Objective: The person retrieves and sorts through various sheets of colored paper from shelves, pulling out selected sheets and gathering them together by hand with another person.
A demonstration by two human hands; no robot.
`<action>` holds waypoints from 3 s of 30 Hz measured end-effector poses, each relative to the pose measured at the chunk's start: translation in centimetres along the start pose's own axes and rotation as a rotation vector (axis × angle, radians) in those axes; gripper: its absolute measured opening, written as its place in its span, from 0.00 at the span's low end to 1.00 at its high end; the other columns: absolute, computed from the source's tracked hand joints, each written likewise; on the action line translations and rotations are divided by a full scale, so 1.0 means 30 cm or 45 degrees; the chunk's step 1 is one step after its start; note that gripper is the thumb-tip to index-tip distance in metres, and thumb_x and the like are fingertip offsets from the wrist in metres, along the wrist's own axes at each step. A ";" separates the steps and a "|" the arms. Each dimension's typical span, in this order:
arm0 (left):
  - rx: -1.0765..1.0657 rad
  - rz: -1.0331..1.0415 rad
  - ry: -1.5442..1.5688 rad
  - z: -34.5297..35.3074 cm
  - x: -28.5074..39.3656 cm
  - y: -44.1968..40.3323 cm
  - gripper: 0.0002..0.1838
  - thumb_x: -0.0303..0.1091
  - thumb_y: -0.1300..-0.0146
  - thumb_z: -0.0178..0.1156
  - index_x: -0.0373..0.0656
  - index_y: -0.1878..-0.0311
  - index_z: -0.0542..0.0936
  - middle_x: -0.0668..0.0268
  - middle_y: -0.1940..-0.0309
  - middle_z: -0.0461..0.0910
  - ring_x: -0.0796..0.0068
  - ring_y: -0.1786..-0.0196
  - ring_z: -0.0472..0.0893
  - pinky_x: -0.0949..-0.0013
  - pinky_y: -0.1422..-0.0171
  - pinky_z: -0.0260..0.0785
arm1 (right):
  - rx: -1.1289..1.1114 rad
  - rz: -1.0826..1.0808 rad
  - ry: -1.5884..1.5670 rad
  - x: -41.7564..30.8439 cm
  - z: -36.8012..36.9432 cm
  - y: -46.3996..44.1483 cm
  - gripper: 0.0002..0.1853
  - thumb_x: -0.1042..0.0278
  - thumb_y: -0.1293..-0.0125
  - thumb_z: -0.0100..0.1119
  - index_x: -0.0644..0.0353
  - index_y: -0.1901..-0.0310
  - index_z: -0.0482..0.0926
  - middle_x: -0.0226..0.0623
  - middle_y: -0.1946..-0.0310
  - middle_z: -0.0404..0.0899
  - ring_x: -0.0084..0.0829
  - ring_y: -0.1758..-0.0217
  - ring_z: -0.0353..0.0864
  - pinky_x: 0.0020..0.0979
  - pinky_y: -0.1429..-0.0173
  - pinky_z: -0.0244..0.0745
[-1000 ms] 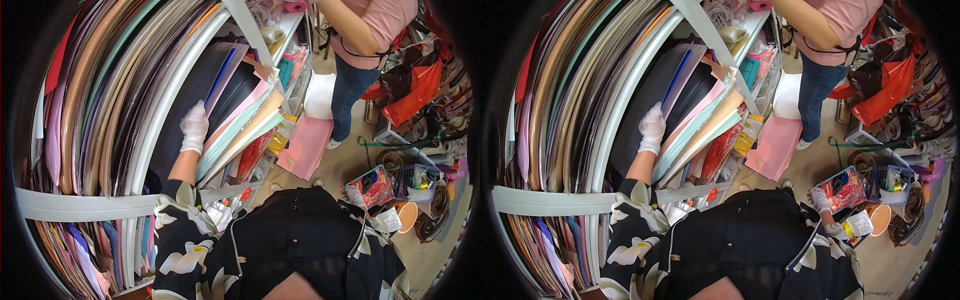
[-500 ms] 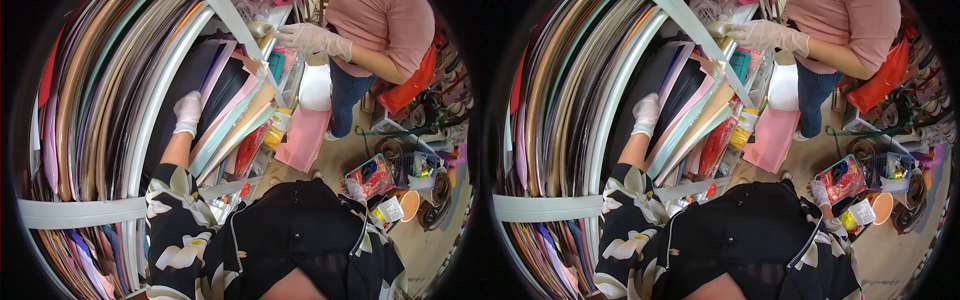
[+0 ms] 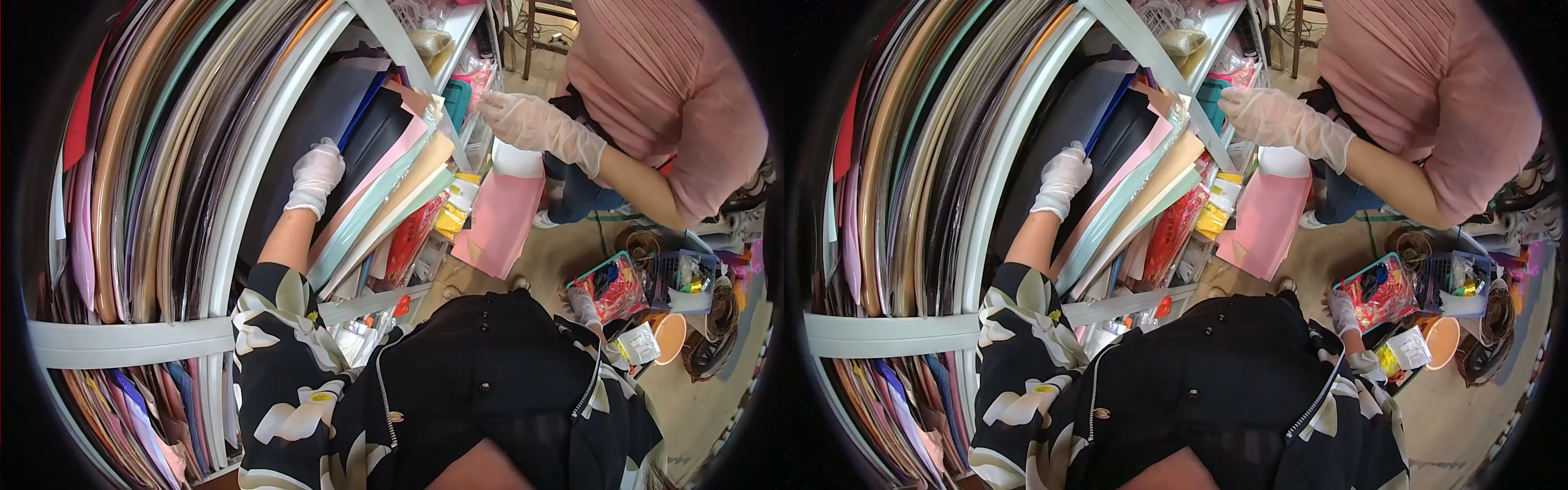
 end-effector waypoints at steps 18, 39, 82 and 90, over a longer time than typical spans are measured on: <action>0.195 -0.133 0.110 -0.034 -0.222 -0.072 0.15 0.43 0.30 0.50 0.45 0.55 0.81 0.49 0.54 0.83 0.46 0.51 0.82 0.48 0.49 0.74 | -0.084 0.038 0.022 0.068 0.010 0.022 0.13 0.63 0.27 0.50 0.62 0.53 0.80 0.35 0.69 0.83 0.26 0.78 0.76 0.29 0.75 0.70; 0.801 0.061 0.535 -0.182 -0.040 0.665 0.21 0.22 0.44 0.59 0.51 0.47 0.82 0.60 0.55 0.85 0.56 0.54 0.85 0.57 0.52 0.78 | -1.312 -0.489 -0.562 -1.426 0.893 0.505 0.42 0.29 0.29 0.39 0.60 0.30 0.64 0.44 0.41 0.77 0.39 0.45 0.80 0.43 0.40 0.75; 0.737 -0.382 0.730 0.011 0.072 1.046 0.47 0.44 0.51 0.74 0.47 0.27 0.65 0.44 0.29 0.61 0.35 0.29 0.60 0.40 0.26 0.53 | -1.026 -0.365 -0.354 -1.358 0.935 0.454 0.16 0.69 0.34 0.64 0.64 0.47 0.80 0.31 0.58 0.84 0.27 0.59 0.83 0.28 0.52 0.79; -0.079 -0.909 2.763 0.418 0.151 1.048 0.21 0.47 0.26 0.54 0.40 0.41 0.71 0.62 0.48 0.77 0.70 0.46 0.77 0.61 0.40 0.70 | -1.238 -0.368 -0.191 -1.309 0.943 0.567 0.19 0.73 0.36 0.63 0.71 0.45 0.77 0.37 0.52 0.84 0.31 0.51 0.83 0.33 0.42 0.77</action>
Point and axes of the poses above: each hand's wrist, its own y-axis away from the middle knuckle, its own z-axis out of the palm, x = y × z, the point moved 10 cm from there along -y, towards the middle knuckle
